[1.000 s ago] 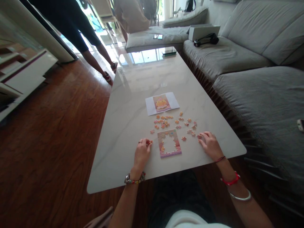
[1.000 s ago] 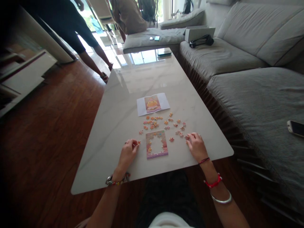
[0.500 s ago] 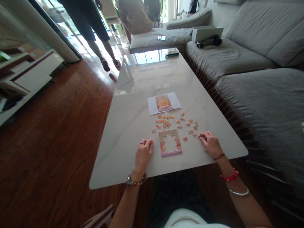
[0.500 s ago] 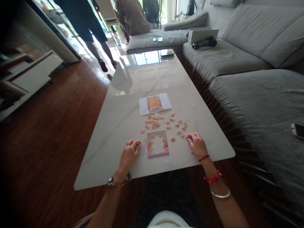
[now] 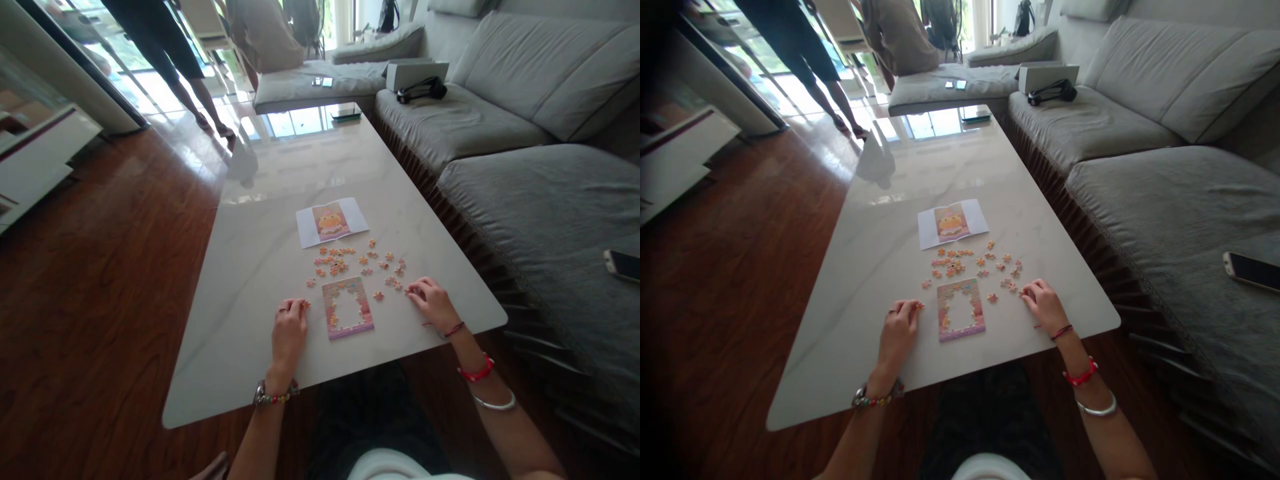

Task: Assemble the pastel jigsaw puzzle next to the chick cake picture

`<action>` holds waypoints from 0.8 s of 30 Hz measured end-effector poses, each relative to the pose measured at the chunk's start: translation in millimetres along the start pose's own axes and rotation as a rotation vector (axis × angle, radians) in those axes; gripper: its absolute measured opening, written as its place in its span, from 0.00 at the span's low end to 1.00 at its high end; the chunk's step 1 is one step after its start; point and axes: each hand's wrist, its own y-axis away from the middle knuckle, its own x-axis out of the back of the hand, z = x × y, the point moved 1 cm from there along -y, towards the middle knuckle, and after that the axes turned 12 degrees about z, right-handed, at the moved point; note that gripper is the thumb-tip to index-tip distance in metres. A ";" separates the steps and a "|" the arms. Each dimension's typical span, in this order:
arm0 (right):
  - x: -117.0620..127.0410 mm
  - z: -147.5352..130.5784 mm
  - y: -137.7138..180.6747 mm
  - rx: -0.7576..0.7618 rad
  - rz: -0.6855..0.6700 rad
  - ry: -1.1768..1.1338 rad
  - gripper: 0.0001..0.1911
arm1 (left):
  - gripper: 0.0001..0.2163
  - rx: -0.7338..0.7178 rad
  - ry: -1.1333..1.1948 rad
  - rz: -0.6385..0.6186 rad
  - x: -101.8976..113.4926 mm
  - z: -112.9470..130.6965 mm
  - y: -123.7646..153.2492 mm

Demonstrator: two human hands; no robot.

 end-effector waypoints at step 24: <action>-97.3 -79.3 -135.0 0.329 -0.268 -0.008 0.09 | 0.11 -0.145 0.148 -0.167 -38.0 17.2 -104.8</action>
